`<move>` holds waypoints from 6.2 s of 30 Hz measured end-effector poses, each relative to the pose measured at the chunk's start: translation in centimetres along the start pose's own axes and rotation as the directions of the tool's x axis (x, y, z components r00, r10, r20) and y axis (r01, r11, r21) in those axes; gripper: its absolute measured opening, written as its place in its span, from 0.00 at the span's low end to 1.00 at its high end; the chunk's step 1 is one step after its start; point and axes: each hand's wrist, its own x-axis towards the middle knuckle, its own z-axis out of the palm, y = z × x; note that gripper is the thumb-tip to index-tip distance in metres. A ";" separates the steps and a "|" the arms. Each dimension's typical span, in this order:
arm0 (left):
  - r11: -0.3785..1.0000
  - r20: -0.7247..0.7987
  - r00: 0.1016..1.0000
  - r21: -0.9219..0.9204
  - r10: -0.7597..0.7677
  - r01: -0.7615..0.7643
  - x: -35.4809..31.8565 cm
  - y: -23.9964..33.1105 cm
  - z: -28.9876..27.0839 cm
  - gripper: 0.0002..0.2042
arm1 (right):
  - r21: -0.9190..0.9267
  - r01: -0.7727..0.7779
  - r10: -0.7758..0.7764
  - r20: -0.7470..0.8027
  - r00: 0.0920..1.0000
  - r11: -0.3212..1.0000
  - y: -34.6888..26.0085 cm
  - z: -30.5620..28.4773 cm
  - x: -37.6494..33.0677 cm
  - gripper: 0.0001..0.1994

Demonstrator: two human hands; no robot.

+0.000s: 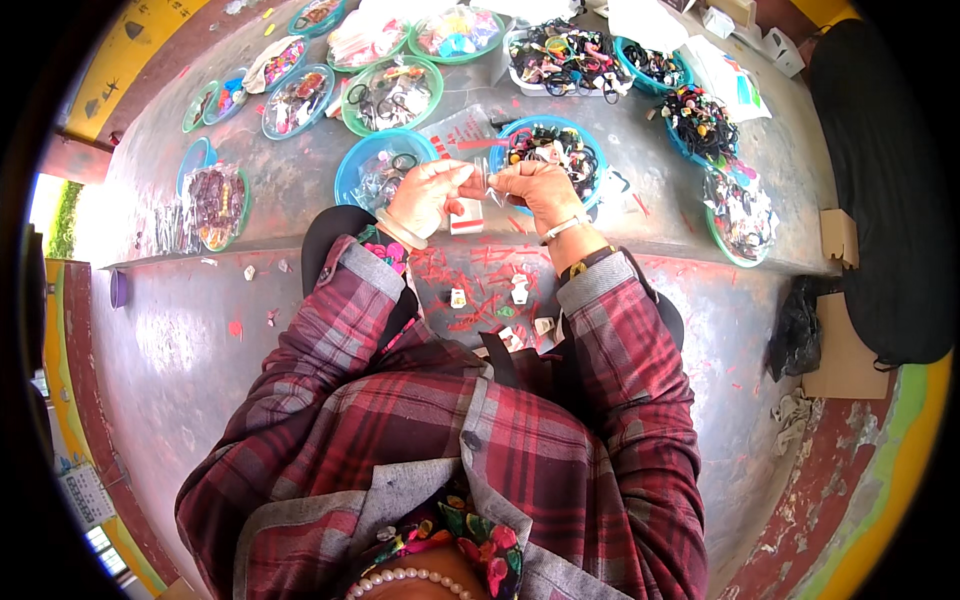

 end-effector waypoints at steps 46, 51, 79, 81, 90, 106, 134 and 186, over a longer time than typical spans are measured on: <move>0.977 -0.151 0.986 0.210 0.077 -0.045 -0.5 -0.3 0.2 0.10 | -0.219 0.060 -0.050 0.050 0.997 0.974 0.3 0.0 0.3 0.06; 0.977 -0.154 0.985 0.210 0.073 -0.040 -0.6 0.0 0.4 0.09 | -0.354 0.357 -0.426 -0.139 0.894 0.864 -0.6 -0.3 0.9 0.06; 0.908 -0.058 0.998 0.418 0.014 0.012 -0.5 0.0 0.2 0.13 | -0.519 0.139 -0.195 -0.055 0.979 0.843 -1.1 0.2 -0.4 0.08; 0.955 -0.052 0.999 0.294 -0.015 0.029 -0.3 -0.3 0.2 0.13 | -0.492 0.090 -0.109 -0.010 0.994 0.866 -1.7 0.4 -0.9 0.09; 0.975 0.113 0.994 0.221 0.008 -0.033 -0.4 -0.5 0.3 0.14 | -0.486 -0.064 0.148 0.135 0.980 0.872 -2.2 -1.0 -0.9 0.11; 0.999 -0.037 0.999 -0.043 0.023 -0.024 -0.5 -0.1 -0.4 0.14 | -0.235 -0.107 0.144 0.149 0.978 0.966 -1.6 -0.9 -1.0 0.13; 0.964 -0.092 0.987 -0.220 0.134 -0.152 -1.2 -0.7 0.4 0.13 | -0.133 -0.071 0.108 0.299 0.948 0.989 -1.8 0.5 -1.3 0.16; 0.950 -0.143 0.973 0.279 0.183 -0.137 -0.2 -2.0 0.3 0.12 | -0.850 0.464 -0.376 0.526 0.763 -0.249 1.8 3.4 -1.0 0.12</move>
